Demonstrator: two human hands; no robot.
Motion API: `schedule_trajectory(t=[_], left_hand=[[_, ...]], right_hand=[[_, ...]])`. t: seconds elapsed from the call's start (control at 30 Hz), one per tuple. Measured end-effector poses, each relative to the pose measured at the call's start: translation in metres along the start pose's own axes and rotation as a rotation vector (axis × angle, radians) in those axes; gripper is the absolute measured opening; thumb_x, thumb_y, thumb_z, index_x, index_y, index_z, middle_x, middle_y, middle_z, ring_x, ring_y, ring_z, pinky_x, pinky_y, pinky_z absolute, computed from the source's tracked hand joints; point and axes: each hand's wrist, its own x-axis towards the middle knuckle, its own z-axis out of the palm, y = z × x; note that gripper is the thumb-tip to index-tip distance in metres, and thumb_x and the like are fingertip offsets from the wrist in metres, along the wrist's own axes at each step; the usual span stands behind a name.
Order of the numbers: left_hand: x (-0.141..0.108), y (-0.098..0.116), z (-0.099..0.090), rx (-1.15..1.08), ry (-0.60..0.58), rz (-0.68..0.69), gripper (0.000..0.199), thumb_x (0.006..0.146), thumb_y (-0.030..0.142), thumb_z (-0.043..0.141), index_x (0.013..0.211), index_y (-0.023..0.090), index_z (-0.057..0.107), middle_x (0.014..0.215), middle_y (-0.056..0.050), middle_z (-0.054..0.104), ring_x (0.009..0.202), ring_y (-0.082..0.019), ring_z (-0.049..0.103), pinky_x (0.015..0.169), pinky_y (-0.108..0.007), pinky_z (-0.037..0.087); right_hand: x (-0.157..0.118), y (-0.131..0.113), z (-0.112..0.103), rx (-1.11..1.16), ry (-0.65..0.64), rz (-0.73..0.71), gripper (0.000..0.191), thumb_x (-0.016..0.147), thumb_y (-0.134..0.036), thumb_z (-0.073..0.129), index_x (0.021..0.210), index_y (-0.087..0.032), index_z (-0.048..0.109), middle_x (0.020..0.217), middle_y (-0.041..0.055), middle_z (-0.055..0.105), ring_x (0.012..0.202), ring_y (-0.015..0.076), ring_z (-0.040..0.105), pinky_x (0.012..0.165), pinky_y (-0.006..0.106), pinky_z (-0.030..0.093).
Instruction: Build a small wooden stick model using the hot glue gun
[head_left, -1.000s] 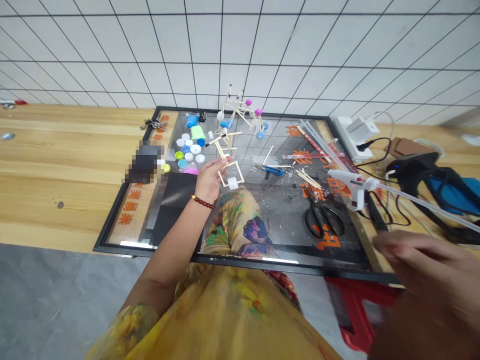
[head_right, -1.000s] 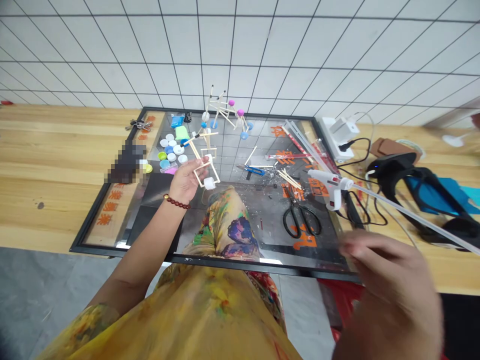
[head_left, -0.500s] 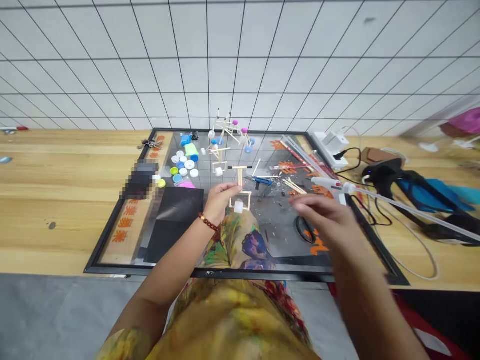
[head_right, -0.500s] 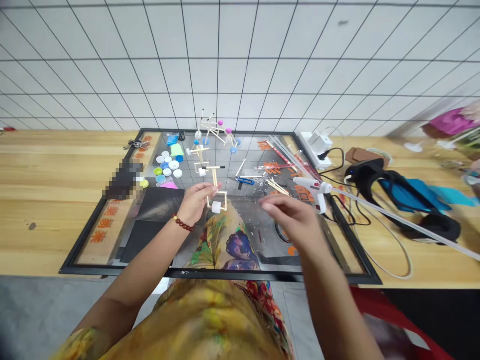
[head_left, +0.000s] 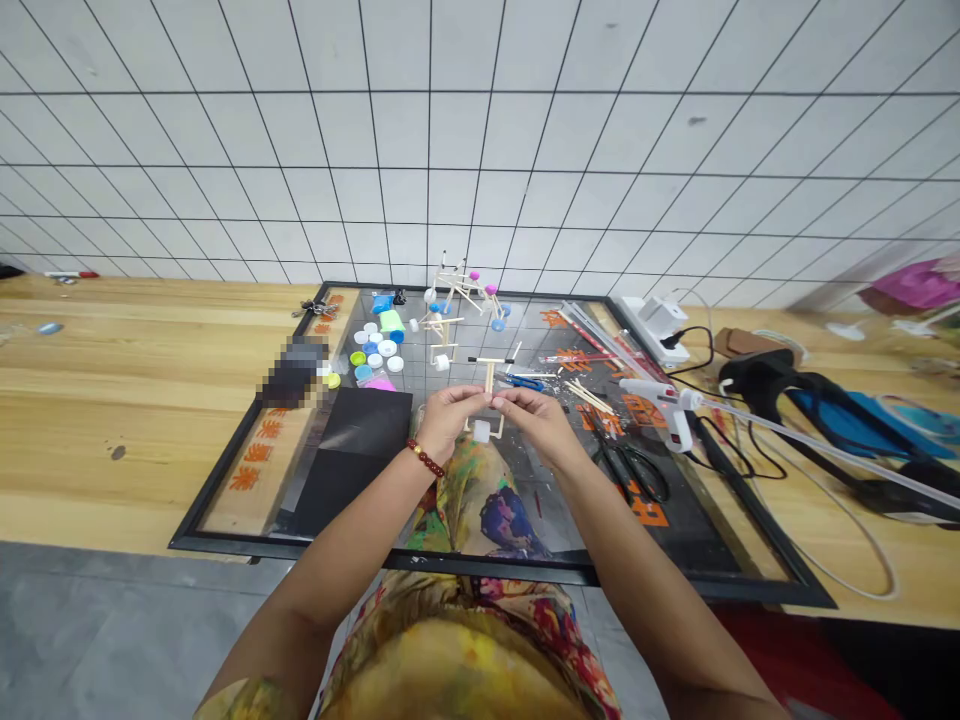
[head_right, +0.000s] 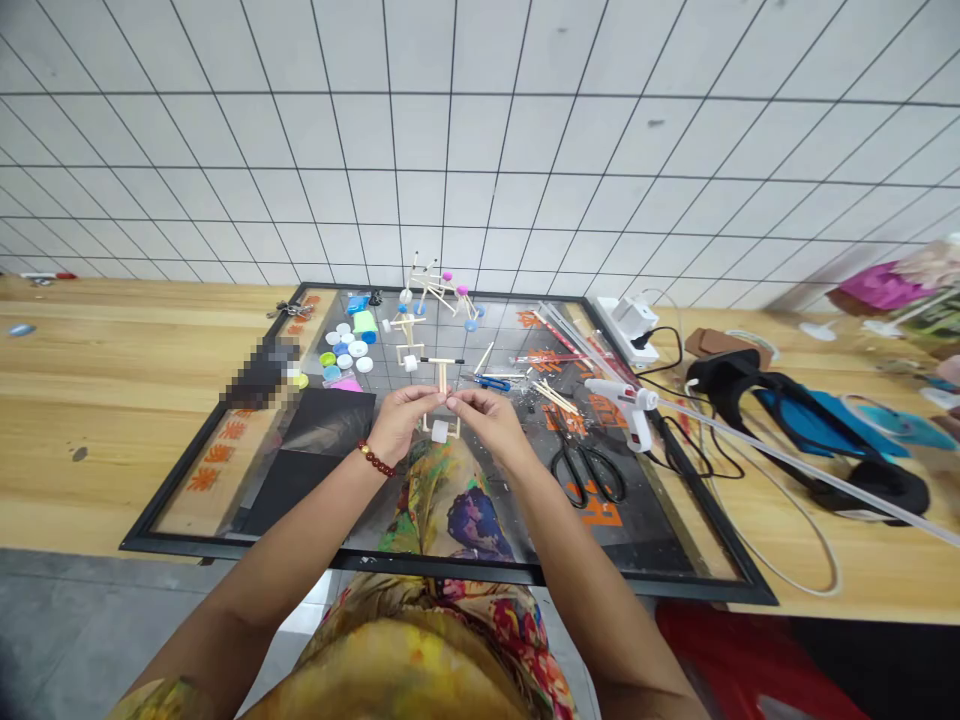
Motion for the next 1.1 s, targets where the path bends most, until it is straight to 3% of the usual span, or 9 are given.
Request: schedule_trajectory(t=[0.17,0.3,0.47,0.63,0.73,0.9,1.1], left_hand=[[-0.001,-0.001,0.001,0.004,-0.020,0.029,0.029,0.048,0.032,0.089,0.069,0.016,0.077,0.081,-0.007,0.075,0.080,-0.018,0.066,0.086,-0.034,0.048],[-0.003,0.000,0.003,0.006,-0.053,0.077,0.036,0.054,0.032,0.088,0.086,0.018,0.079,0.089,-0.007,0.076,0.087,-0.019,0.066,0.088,-0.034,0.047],[-0.004,0.002,0.002,0.074,-0.087,0.156,0.024,0.063,0.040,0.081,0.068,0.017,0.077,0.075,-0.005,0.074,0.083,-0.019,0.066,0.086,-0.032,0.048],[-0.009,0.003,0.004,0.103,-0.156,0.096,0.027,0.061,0.043,0.083,0.066,0.017,0.076,0.067,-0.005,0.071,0.068,-0.016,0.062,0.078,-0.032,0.048],[-0.012,0.001,0.006,0.133,-0.183,0.093,0.028,0.061,0.044,0.083,0.065,0.016,0.076,0.068,-0.006,0.072,0.070,-0.017,0.063,0.076,-0.032,0.048],[-0.014,-0.004,0.009,0.142,-0.201,0.067,0.029,0.061,0.043,0.083,0.068,0.016,0.076,0.066,-0.006,0.072,0.066,-0.017,0.063,0.074,-0.032,0.048],[-0.016,-0.008,0.012,0.139,-0.228,0.081,0.027,0.061,0.041,0.085,0.070,0.017,0.077,0.066,-0.005,0.072,0.066,-0.017,0.064,0.076,-0.032,0.049]], right_hand=[[0.000,0.010,-0.003,-0.032,0.030,-0.014,0.037,0.060,-0.055,0.080,0.070,-0.020,0.073,0.064,-0.0005,0.067,0.060,0.0131,0.054,0.061,0.029,0.044],[-0.003,0.012,-0.007,-0.029,0.017,-0.005,0.036,0.059,-0.055,0.081,0.069,-0.021,0.073,0.061,-0.0009,0.065,0.058,0.0129,0.053,0.059,0.029,0.043],[-0.006,0.008,-0.008,-0.005,-0.021,-0.002,0.034,0.061,-0.050,0.082,0.077,-0.021,0.074,0.074,0.0018,0.071,0.070,0.0157,0.061,0.071,0.032,0.049],[-0.006,0.003,-0.012,0.047,0.172,-0.230,0.036,0.069,-0.045,0.079,0.099,-0.025,0.073,0.092,0.0027,0.072,0.084,0.0165,0.063,0.081,0.033,0.051],[-0.007,0.003,-0.015,-0.030,0.185,-0.318,0.036,0.075,-0.044,0.075,0.106,-0.026,0.072,0.096,0.0035,0.071,0.088,0.0180,0.064,0.084,0.035,0.052],[-0.008,0.005,-0.017,-0.119,0.176,-0.386,0.029,0.080,-0.042,0.071,0.105,-0.027,0.073,0.095,0.0035,0.072,0.087,0.0185,0.065,0.084,0.036,0.052],[-0.007,0.005,-0.018,-0.185,0.140,-0.365,0.022,0.083,-0.041,0.068,0.096,-0.026,0.077,0.088,0.0029,0.074,0.081,0.0181,0.065,0.081,0.035,0.051]])
